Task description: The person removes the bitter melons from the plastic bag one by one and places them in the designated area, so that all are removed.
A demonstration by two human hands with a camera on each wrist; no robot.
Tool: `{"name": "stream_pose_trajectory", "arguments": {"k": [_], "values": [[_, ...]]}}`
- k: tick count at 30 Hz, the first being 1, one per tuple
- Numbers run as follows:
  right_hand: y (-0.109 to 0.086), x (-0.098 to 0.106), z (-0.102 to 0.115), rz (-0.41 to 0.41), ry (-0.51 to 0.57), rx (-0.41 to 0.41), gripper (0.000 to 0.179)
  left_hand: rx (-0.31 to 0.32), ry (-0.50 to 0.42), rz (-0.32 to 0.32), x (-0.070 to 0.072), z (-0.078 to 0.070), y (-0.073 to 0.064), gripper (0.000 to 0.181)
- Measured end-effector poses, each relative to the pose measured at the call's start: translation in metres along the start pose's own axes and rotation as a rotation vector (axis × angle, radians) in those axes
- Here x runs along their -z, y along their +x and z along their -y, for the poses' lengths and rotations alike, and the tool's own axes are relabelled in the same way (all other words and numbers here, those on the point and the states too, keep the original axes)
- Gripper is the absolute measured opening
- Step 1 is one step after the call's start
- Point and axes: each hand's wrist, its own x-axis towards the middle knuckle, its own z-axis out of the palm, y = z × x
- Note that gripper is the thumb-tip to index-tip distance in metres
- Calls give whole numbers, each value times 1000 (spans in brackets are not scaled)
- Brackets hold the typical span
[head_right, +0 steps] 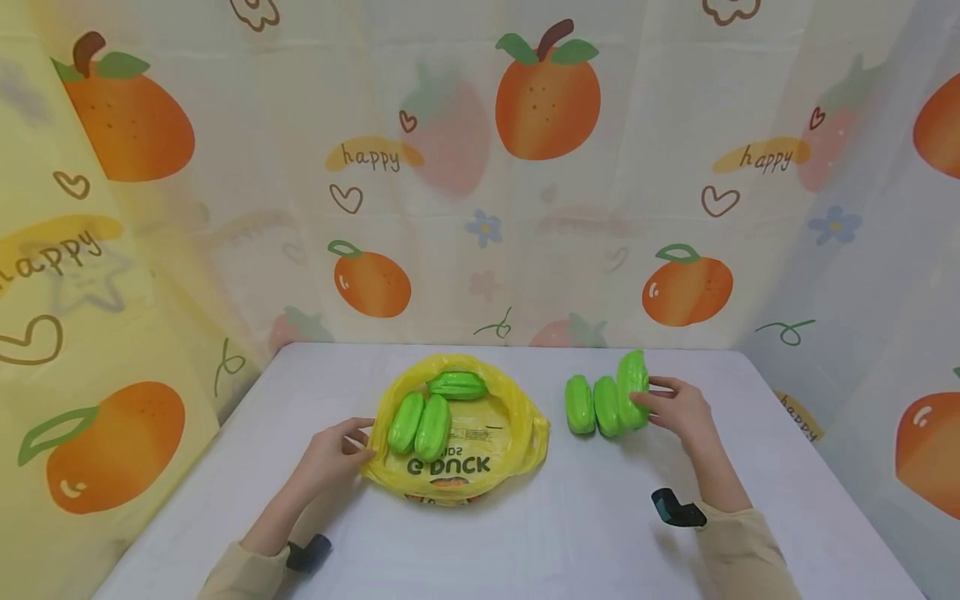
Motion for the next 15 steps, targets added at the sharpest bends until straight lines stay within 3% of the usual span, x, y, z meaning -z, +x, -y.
{"name": "stream_pose_trajectory", "arguments": {"k": [15], "values": [[5,4,-14,-8,-6,-72,75,9,1,1,-1,1,1,47]]}}
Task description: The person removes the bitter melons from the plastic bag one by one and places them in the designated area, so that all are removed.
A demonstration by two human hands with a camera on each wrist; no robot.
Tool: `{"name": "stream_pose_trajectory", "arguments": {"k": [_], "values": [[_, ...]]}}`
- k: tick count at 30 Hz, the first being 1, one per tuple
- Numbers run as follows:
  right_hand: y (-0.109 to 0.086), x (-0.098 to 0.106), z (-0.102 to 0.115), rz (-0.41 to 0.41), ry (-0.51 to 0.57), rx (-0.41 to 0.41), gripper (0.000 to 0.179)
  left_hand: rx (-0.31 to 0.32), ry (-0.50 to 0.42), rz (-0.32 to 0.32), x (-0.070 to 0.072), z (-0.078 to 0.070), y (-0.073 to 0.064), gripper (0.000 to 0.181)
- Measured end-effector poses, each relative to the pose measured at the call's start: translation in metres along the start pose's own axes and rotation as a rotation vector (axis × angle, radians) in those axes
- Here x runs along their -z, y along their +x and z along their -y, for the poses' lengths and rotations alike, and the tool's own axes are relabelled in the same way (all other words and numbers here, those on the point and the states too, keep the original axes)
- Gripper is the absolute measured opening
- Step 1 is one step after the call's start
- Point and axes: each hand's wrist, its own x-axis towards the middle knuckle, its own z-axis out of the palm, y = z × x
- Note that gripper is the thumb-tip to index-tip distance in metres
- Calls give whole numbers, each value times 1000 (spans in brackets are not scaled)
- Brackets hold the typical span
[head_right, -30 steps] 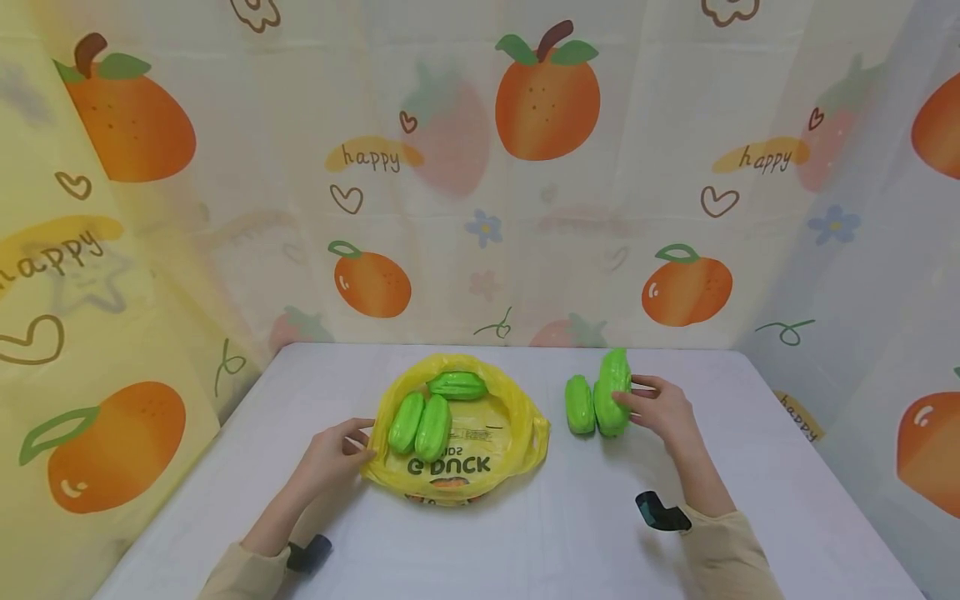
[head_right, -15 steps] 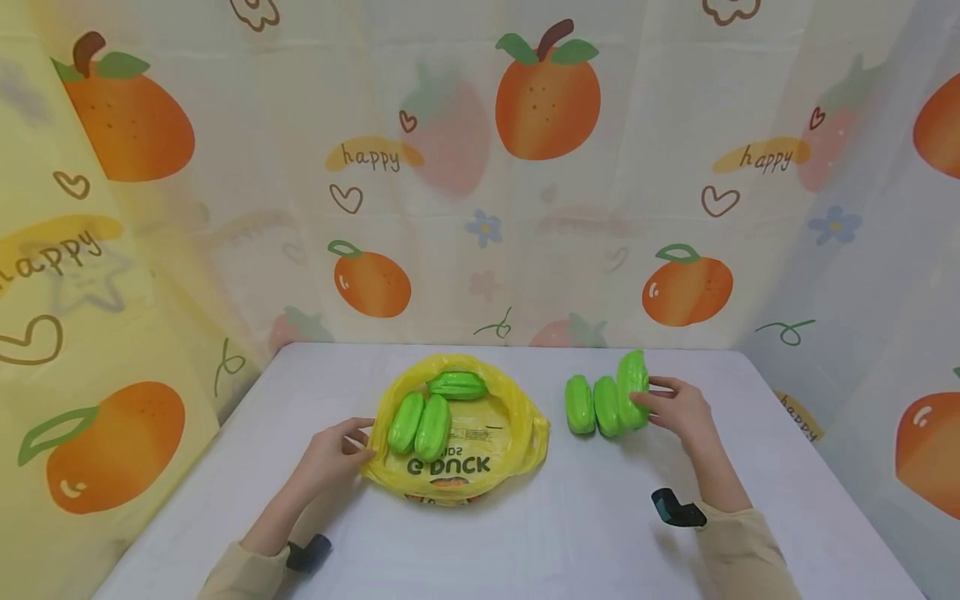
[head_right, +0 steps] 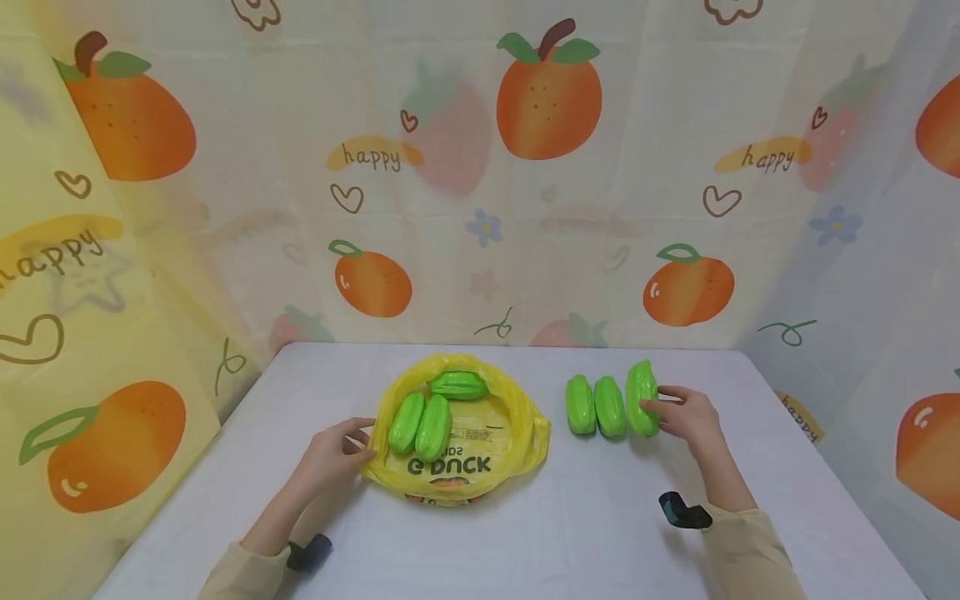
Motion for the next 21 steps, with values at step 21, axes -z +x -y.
{"name": "stream_pose_trajectory", "arguments": {"k": [21], "values": [[21,-2,-22,3,13,-94,79,3,-22,8,1,-3,-2,46]]}}
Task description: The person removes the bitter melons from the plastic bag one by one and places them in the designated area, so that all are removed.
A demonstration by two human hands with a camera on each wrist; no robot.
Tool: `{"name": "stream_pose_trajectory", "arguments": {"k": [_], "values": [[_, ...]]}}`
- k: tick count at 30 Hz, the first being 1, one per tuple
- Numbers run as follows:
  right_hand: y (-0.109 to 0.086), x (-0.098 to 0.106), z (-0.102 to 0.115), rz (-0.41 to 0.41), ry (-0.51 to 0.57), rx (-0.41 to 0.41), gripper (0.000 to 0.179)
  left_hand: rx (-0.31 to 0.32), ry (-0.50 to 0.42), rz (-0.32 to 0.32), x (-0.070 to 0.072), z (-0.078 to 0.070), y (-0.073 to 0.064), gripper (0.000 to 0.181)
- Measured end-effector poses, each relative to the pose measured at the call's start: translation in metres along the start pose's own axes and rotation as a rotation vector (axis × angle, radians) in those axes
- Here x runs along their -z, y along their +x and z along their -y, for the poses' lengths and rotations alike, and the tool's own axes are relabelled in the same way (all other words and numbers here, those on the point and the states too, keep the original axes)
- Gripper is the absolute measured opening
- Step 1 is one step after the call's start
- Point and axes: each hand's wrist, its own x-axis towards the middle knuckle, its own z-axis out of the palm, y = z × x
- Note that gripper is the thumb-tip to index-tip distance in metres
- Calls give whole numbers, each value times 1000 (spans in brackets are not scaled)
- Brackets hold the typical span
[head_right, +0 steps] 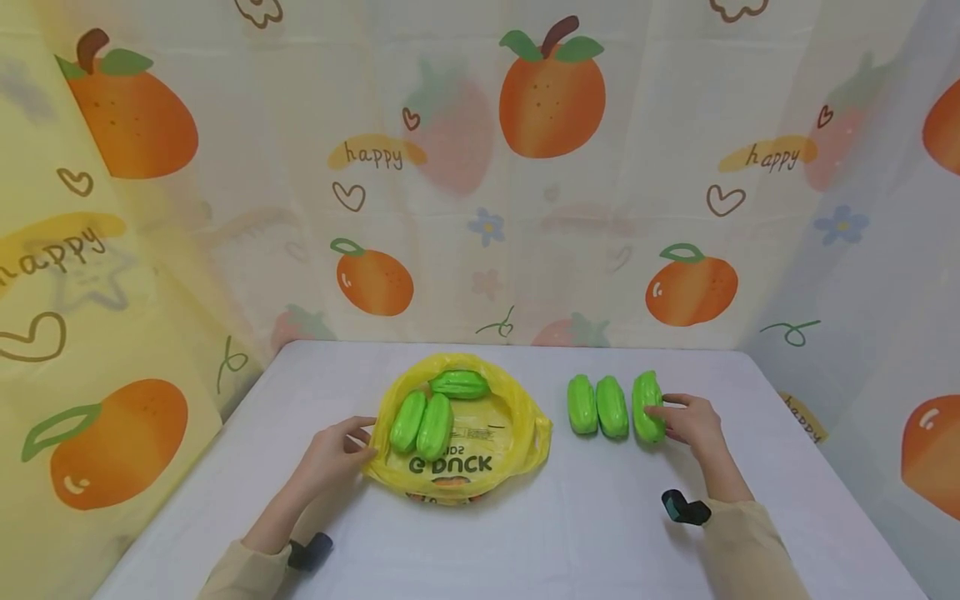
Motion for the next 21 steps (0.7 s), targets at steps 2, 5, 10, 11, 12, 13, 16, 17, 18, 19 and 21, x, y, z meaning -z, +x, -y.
{"name": "stream_pose_trajectory", "arguments": {"k": [2,5,10,11,12,13,16,17,18,19,21], "values": [[2,-1,0,1,5,-3,78,0,0,1,1,-1,-1,46],[3,-2,-1,1,14,-7,78,-6,7,-1,1,-1,-1,46],[6,-3,-3,-4,29,-5,76,-8,9,-7,1,0,-1,46],[7,-3,-3,-3,29,-5,76,-10,9,-8,0,1,-1,46],[8,-3,-4,-3,30,-6,75,-9,6,-8,0,1,-1,46],[9,-4,-5,-4,33,-10,75,-10,3,-8,0,1,-1,46],[11,-4,-7,-3,39,-16,75,-14,1,-8,0,1,-1,46],[12,-4,-7,-2,42,-17,76,-10,-1,-7,0,1,-1,46],[12,-5,-7,-2,46,-17,76,-5,-4,-7,0,1,0,46],[12,-5,-7,-2,48,-17,76,-5,-3,-8,0,1,0,46],[13,-5,-7,-1,53,-15,77,-3,-3,-8,0,2,0,47]]}}
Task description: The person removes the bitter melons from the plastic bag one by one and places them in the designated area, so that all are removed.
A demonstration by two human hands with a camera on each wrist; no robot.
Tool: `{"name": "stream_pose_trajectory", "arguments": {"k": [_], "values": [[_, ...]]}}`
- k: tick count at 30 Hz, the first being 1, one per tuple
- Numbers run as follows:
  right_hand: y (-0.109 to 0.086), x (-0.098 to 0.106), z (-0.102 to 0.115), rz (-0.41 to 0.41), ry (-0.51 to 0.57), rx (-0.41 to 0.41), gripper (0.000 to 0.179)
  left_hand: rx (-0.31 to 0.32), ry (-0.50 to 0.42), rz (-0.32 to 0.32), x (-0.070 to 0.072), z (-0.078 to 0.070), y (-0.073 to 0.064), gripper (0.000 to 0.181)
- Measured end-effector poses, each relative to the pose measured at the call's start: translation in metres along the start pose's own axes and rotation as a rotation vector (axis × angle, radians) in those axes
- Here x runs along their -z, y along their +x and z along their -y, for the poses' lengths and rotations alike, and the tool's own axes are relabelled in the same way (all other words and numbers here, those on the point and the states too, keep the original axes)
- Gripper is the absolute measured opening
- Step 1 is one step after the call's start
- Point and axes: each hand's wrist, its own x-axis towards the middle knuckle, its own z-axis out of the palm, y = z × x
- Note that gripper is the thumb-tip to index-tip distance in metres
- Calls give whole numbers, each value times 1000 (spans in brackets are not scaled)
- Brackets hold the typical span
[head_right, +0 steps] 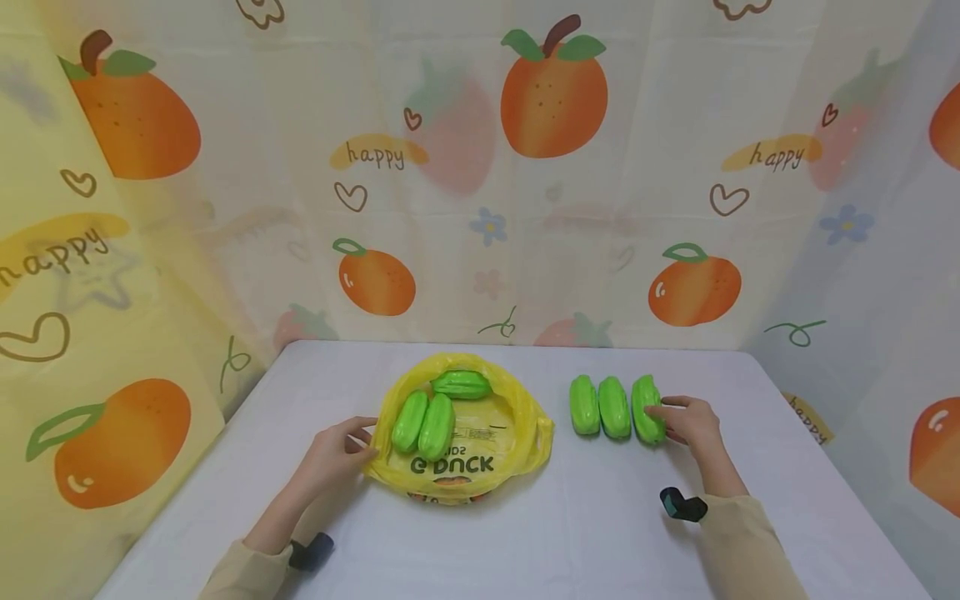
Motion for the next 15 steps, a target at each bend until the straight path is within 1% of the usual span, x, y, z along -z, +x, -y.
{"name": "stream_pose_trajectory", "arguments": {"k": [5,12,15], "values": [[-1,-1,2,1,-7,-6,76,0,1,0,0,0,0,46],[0,-3,3,-9,-26,-18,74,-16,6,-6,0,1,-1,45],[0,-4,3,-15,-28,-21,75,-8,5,-6,0,1,-1,45]]}}
